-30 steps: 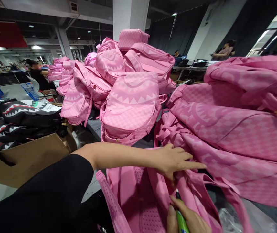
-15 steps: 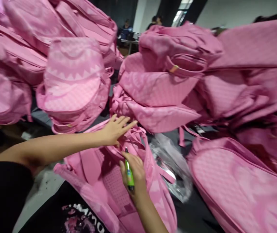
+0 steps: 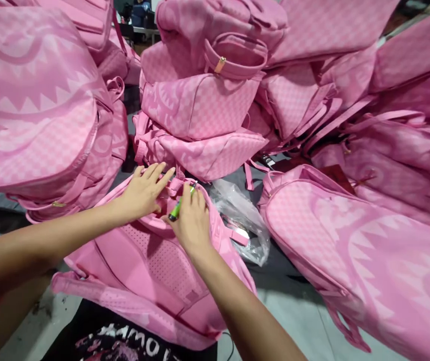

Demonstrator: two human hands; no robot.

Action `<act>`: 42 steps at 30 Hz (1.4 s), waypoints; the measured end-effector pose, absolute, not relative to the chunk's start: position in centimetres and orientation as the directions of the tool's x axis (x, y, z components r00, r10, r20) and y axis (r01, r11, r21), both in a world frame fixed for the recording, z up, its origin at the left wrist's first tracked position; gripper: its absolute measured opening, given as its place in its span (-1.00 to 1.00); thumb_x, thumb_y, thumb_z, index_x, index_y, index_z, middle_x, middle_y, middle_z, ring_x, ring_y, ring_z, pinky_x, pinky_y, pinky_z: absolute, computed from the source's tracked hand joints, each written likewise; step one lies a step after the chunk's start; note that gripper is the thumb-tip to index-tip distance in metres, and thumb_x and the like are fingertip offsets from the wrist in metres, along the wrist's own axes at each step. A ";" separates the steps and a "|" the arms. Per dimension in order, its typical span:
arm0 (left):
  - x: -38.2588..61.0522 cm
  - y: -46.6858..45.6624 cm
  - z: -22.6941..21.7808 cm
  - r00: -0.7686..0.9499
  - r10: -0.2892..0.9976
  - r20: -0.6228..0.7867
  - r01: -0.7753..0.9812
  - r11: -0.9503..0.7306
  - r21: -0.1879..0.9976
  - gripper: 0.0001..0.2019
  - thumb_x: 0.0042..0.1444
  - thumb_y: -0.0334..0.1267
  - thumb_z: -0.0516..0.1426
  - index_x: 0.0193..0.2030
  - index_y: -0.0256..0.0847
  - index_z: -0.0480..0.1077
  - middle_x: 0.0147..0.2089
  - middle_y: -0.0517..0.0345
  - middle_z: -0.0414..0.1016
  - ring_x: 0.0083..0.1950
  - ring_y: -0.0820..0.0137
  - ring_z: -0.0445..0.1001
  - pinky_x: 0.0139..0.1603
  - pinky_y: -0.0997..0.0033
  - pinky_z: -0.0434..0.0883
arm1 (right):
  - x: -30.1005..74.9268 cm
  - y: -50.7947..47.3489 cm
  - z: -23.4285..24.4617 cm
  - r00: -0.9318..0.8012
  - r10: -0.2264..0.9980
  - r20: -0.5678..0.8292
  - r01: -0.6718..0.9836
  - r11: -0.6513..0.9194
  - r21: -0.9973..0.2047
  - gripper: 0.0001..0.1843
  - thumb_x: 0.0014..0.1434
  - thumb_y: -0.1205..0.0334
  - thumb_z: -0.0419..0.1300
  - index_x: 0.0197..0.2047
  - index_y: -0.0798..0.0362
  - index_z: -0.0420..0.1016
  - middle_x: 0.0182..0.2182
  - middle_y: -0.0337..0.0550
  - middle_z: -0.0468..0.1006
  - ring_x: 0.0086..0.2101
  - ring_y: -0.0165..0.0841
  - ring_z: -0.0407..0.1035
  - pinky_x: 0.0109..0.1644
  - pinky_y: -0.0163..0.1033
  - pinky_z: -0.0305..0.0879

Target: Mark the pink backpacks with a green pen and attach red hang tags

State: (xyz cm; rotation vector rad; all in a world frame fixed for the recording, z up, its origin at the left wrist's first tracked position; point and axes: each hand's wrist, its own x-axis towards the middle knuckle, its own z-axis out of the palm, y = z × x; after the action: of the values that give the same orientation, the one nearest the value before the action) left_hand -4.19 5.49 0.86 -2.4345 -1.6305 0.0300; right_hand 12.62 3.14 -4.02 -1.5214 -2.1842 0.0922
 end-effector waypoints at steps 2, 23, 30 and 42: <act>-3.9 6.0 0.4 0.375 0.923 0.086 0.915 -0.353 -0.197 -0.02 0.02 -0.18 0.29 0.49 -0.27 -0.13 0.48 -0.27 -0.07 0.43 0.00 0.03 0.36 -0.08 0.07 | 10.9 3.9 -4.3 -0.246 0.940 0.238 0.920 0.304 -0.248 -0.02 0.11 0.13 0.35 0.41 0.33 -0.06 0.25 0.49 0.19 0.27 0.21 0.07 0.12 0.26 0.30; -3.9 6.2 -0.5 0.404 0.913 0.052 0.892 -0.380 -0.246 -0.09 0.09 -0.08 0.26 0.49 -0.24 -0.07 0.49 -0.22 -0.09 0.45 -0.05 -0.01 0.37 -0.12 0.05 | 11.8 3.9 -6.6 -0.146 0.955 0.258 0.894 0.239 -0.380 -0.02 0.04 0.28 0.37 0.39 0.29 -0.06 0.08 0.27 0.39 0.06 0.06 0.30 0.12 0.09 0.30; -4.0 7.0 -1.3 0.396 0.917 0.041 0.899 -0.378 -0.222 0.06 0.03 0.08 0.29 0.51 -0.18 -0.22 0.52 -0.25 -0.21 0.49 -0.09 -0.14 0.37 -0.17 0.01 | 11.9 4.0 -6.8 -0.152 0.951 0.271 0.874 0.257 -0.412 -0.03 0.06 0.29 0.34 0.41 0.24 -0.09 0.12 0.28 0.36 0.08 0.07 0.30 0.14 0.12 0.30; -3.7 6.5 -0.5 0.378 0.924 0.061 0.913 -0.360 -0.194 0.00 0.05 0.01 0.29 0.50 -0.22 -0.14 0.46 -0.21 -0.01 0.39 -0.04 0.04 0.36 -0.16 0.05 | 14.4 -1.1 -4.3 -0.213 0.854 0.475 0.785 0.439 -0.437 -0.49 0.31 0.12 0.11 0.27 0.13 0.29 0.05 0.17 0.43 0.02 -0.04 0.35 0.05 0.08 0.37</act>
State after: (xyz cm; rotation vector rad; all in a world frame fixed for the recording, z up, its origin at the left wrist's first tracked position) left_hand -3.66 6.55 -0.49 -2.4389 -1.6487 0.0860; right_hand 14.39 -1.12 -4.35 -1.3722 -2.0223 0.1315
